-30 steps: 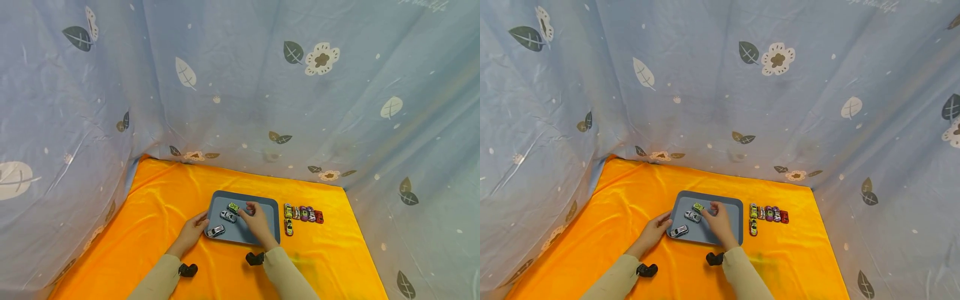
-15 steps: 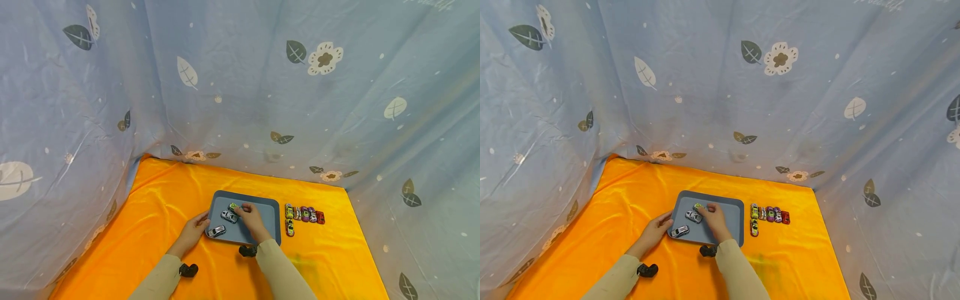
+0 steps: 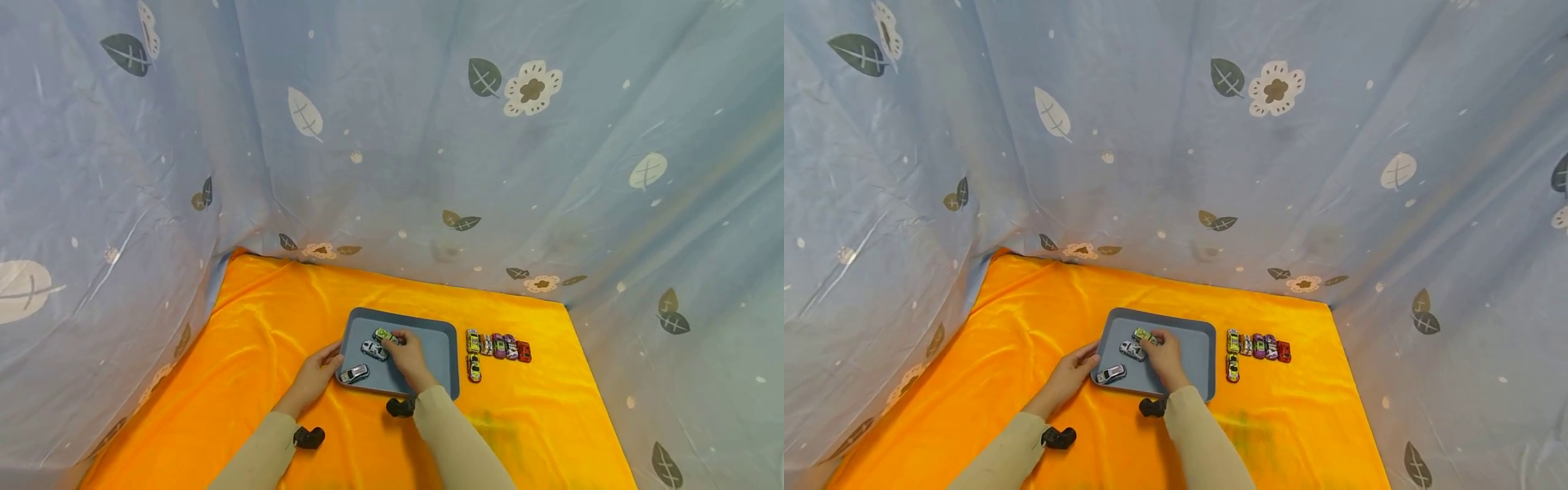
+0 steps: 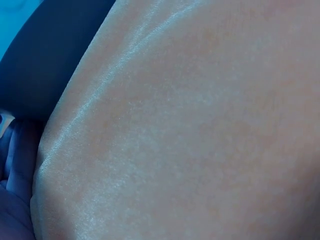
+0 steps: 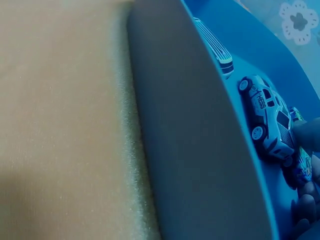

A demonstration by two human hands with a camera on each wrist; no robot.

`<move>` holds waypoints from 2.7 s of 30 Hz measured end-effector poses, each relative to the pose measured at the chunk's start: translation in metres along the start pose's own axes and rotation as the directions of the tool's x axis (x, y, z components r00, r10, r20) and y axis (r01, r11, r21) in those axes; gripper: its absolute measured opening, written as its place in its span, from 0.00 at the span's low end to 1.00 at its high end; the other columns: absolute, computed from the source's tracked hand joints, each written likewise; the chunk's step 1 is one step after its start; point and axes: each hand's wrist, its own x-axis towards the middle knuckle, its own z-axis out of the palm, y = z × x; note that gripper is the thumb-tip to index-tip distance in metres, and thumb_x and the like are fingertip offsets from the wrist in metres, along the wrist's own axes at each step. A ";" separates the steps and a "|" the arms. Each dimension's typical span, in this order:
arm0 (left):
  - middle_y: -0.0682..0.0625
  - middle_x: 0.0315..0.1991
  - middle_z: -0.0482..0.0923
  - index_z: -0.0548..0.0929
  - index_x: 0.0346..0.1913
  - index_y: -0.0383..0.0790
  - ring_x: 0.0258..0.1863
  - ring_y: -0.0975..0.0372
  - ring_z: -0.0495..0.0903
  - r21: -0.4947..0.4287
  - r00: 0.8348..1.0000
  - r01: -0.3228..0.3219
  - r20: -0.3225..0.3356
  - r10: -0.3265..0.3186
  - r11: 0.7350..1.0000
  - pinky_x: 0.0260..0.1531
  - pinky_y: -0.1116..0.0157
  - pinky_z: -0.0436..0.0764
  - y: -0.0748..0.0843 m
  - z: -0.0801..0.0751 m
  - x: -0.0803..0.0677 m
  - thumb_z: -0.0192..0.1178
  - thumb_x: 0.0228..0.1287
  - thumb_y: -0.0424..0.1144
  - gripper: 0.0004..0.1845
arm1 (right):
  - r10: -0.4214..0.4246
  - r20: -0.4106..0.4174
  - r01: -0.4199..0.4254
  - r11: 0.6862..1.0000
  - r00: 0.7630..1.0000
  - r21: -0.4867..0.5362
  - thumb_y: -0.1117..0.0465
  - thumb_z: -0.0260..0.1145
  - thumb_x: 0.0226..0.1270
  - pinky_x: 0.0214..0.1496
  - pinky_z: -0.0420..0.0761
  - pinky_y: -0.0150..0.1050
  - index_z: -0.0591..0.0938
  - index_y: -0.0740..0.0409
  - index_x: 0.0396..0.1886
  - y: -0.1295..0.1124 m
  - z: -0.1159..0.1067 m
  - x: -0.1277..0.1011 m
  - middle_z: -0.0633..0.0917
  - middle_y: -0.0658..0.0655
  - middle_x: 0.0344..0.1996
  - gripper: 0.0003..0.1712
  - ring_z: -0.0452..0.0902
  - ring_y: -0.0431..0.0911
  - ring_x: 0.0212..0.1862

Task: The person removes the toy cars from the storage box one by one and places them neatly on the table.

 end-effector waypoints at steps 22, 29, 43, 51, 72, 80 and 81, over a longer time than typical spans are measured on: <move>0.52 0.56 0.78 0.72 0.69 0.51 0.55 0.58 0.76 -0.016 1.000 0.022 0.006 -0.022 1.000 0.55 0.56 0.76 -0.002 -0.001 0.003 0.57 0.71 0.44 0.24 | -0.003 -0.066 0.001 1.000 0.998 -0.028 0.56 0.70 0.63 0.43 0.76 0.44 0.84 0.64 0.41 -0.007 0.003 0.000 0.79 0.58 0.39 0.15 0.72 0.50 0.42; 0.52 0.55 0.79 0.72 0.68 0.52 0.54 0.58 0.76 -0.017 1.000 0.029 0.005 -0.029 0.999 0.54 0.57 0.76 -0.002 -0.001 0.002 0.57 0.71 0.45 0.24 | 0.009 -0.090 -0.011 1.000 0.996 -0.022 0.52 0.66 0.66 0.36 0.73 0.41 0.84 0.61 0.36 -0.007 0.003 -0.003 0.79 0.56 0.32 0.15 0.72 0.48 0.35; 0.46 0.57 0.78 0.73 0.68 0.45 0.57 0.53 0.76 0.030 1.000 0.011 -0.001 -0.011 0.999 0.56 0.54 0.75 0.003 -0.002 0.001 0.56 0.71 0.45 0.24 | 0.022 -0.019 -0.022 1.000 1.000 -0.002 0.43 0.64 0.66 0.37 0.77 0.41 0.80 0.60 0.44 -0.001 -0.018 -0.011 0.80 0.57 0.39 0.23 0.75 0.50 0.39; 0.48 0.58 0.77 0.72 0.68 0.46 0.58 0.53 0.75 0.019 1.000 0.013 0.003 -0.013 1.000 0.57 0.53 0.74 0.001 -0.003 0.000 0.57 0.71 0.46 0.25 | -0.068 0.022 0.068 0.997 0.997 -0.045 0.41 0.62 0.67 0.38 0.77 0.43 0.80 0.55 0.46 -0.018 -0.053 -0.032 0.80 0.56 0.41 0.23 0.77 0.56 0.43; 0.48 0.55 0.80 0.73 0.67 0.45 0.57 0.55 0.76 0.038 1.000 0.011 -0.028 -0.010 0.999 0.59 0.53 0.73 0.000 0.000 0.000 0.57 0.71 0.45 0.24 | -0.091 -0.320 0.059 0.992 0.943 -0.108 0.40 0.64 0.65 0.36 0.78 0.37 0.81 0.59 0.47 0.014 -0.129 -0.051 0.81 0.57 0.38 0.27 0.75 0.49 0.38; 0.49 0.54 0.80 0.74 0.67 0.45 0.56 0.55 0.77 0.053 0.999 0.023 -0.036 -0.021 0.998 0.58 0.53 0.74 0.000 0.001 -0.002 0.57 0.71 0.47 0.24 | -0.037 -0.379 0.001 0.995 0.925 -0.095 0.40 0.62 0.67 0.34 0.79 0.34 0.79 0.61 0.53 0.033 -0.148 -0.060 0.79 0.60 0.43 0.30 0.76 0.51 0.41; 0.48 0.54 0.80 0.74 0.67 0.44 0.56 0.54 0.77 0.056 0.999 0.017 -0.032 -0.015 0.998 0.58 0.53 0.74 0.000 0.001 -0.002 0.56 0.71 0.47 0.24 | -0.033 -0.386 -0.006 0.995 0.922 -0.099 0.40 0.61 0.68 0.34 0.78 0.34 0.78 0.61 0.53 0.035 -0.150 -0.061 0.78 0.60 0.44 0.30 0.75 0.51 0.42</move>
